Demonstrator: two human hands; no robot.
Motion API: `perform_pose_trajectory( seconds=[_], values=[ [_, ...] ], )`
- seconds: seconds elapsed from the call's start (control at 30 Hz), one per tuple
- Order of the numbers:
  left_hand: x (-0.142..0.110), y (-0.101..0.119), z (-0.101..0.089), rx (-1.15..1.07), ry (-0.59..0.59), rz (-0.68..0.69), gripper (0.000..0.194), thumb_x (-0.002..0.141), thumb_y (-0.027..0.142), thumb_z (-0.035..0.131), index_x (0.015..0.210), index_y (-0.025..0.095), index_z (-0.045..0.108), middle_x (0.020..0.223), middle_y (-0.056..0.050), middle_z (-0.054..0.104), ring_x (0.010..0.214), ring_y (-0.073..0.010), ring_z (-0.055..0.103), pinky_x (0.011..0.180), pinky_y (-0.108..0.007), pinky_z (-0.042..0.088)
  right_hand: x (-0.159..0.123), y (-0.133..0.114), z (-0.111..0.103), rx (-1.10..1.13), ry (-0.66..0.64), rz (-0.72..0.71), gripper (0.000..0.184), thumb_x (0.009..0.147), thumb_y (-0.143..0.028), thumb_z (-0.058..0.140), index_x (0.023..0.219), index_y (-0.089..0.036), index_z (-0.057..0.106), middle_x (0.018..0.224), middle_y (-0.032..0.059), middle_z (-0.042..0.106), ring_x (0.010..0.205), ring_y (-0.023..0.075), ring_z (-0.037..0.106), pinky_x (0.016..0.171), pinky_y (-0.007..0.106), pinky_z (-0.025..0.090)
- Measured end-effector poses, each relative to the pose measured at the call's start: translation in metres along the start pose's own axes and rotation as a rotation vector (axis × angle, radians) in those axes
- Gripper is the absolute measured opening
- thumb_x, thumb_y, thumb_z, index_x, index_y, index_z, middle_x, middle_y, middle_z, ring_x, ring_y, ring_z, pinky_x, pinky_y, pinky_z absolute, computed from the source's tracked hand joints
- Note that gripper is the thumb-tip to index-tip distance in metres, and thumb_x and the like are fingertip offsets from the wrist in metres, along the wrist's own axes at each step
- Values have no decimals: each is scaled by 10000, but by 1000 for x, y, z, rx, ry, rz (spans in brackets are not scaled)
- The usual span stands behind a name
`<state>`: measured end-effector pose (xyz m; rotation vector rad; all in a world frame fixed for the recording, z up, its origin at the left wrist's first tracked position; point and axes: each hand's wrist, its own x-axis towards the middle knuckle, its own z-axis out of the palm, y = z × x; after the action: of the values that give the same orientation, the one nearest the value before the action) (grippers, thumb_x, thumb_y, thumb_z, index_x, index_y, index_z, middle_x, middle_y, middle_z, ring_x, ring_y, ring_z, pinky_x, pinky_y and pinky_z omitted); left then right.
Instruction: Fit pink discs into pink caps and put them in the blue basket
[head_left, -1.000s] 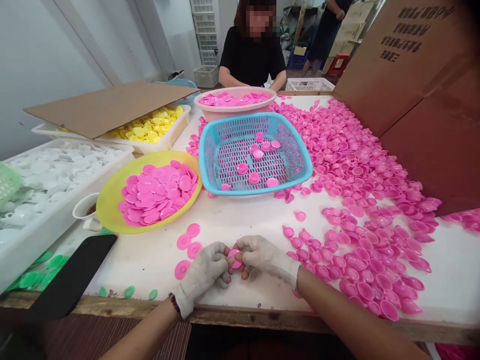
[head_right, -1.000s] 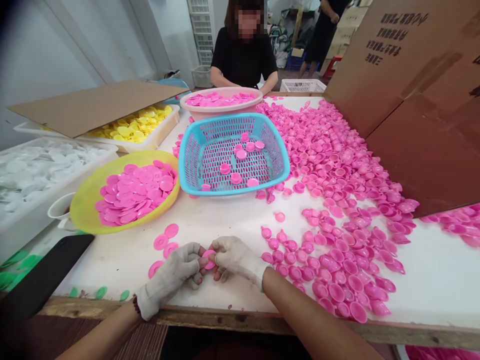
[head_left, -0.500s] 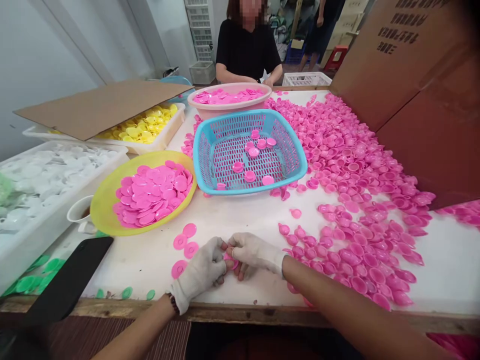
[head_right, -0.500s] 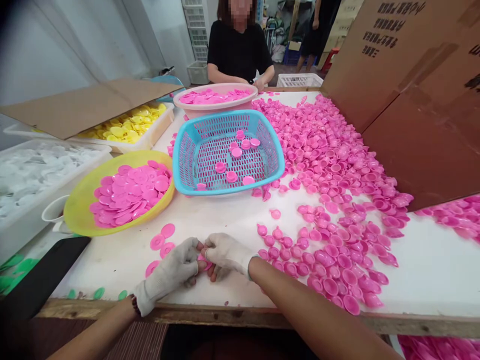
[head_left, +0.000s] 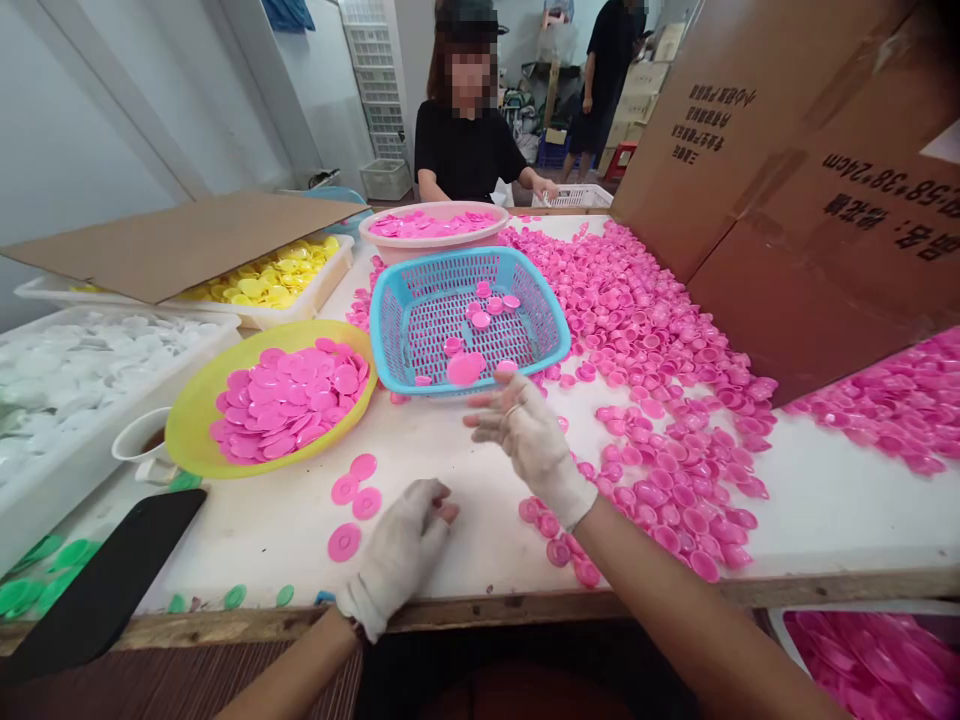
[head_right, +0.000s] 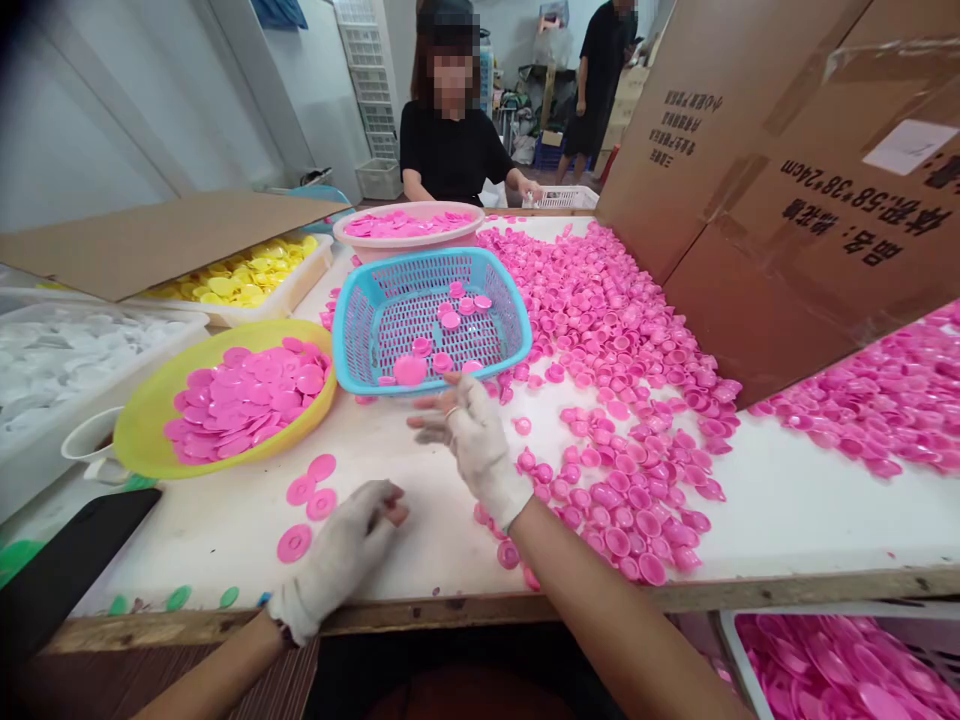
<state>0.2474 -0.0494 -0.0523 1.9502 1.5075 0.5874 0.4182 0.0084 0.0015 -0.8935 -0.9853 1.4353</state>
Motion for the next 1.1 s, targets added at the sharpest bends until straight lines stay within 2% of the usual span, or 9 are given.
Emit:
perform_pose_trajectory(
  seconds=[0.1, 0.2, 0.33, 0.5, 0.6, 0.73, 0.83, 0.97, 1.1],
  values=[
    [4, 27, 28, 196, -146, 362, 297, 844, 201, 414, 1120, 190, 522, 1254, -107, 518, 1004, -223, 557, 858, -382, 463, 6, -12, 1, -23, 45, 16, 259, 836, -320, 442, 1073, -224, 398, 907, 23, 598, 685, 126, 644, 584, 238, 506],
    [4, 47, 42, 408, -289, 482, 300, 851, 271, 458, 1129, 188, 532, 1177, -109, 565, 911, -258, 560, 761, -431, 479, 3, 6, 8, -170, -46, 114, 228, 835, -345, 452, 999, -186, 452, 776, 8, 581, 616, 112, 611, 521, 206, 464],
    [-13, 38, 22, 510, -268, 385, 297, 855, 298, 484, 1123, 184, 538, 1125, -108, 578, 945, -276, 533, 791, -451, 460, -1, 47, 22, -520, -284, 139, 193, 855, -219, 411, 990, -181, 544, 785, 1, 579, 636, 93, 575, 541, 197, 437],
    [-49, 8, -10, 581, -232, 210, 317, 834, 245, 510, 1139, 161, 540, 1112, -111, 582, 949, -276, 524, 823, -453, 453, 10, 78, 60, -1242, -679, -106, 195, 884, -227, 463, 986, -187, 625, 963, 46, 593, 845, 135, 561, 736, 245, 445],
    [-61, 0, -13, 581, -171, 135, 320, 824, 231, 514, 1131, 150, 553, 1131, -123, 578, 971, -285, 521, 834, -462, 451, 17, 85, 82, -1344, -766, -151, 228, 818, -352, 587, 956, -177, 634, 997, 86, 571, 842, 190, 555, 708, 301, 449],
    [-59, 0, -7, 539, -85, 90, 300, 807, 228, 532, 1097, 162, 570, 1086, -113, 590, 959, -276, 525, 851, -463, 450, 20, 86, 87, -1421, -895, -263, 174, 815, -290, 586, 939, -174, 624, 1050, 105, 555, 867, 219, 541, 720, 339, 444],
    [-55, -1, -4, 489, -54, 103, 298, 807, 225, 528, 1100, 175, 563, 1134, -110, 577, 959, -278, 530, 854, -474, 452, 21, 79, 68, -1407, -846, -290, 91, 819, -162, 539, 868, -160, 616, 928, 89, 590, 902, 211, 533, 773, 320, 429],
    [-50, -7, -8, 193, 105, 56, 378, 843, 232, 466, 1218, 182, 471, 1202, -119, 544, 1051, -253, 529, 906, -420, 448, 14, 65, 30, -1377, -607, -211, 174, 843, -93, 418, 905, -134, 576, 881, 79, 605, 816, 161, 551, 716, 267, 430],
    [-37, -10, -17, -253, 55, -273, 335, 868, 370, 411, 1126, 168, 483, 770, -36, 604, 685, -171, 590, 642, -311, 500, -11, 59, 2, -1008, -502, 189, 188, 836, -171, 378, 829, -156, 566, 660, -4, 581, 575, 96, 553, 514, 188, 389]
  ],
)
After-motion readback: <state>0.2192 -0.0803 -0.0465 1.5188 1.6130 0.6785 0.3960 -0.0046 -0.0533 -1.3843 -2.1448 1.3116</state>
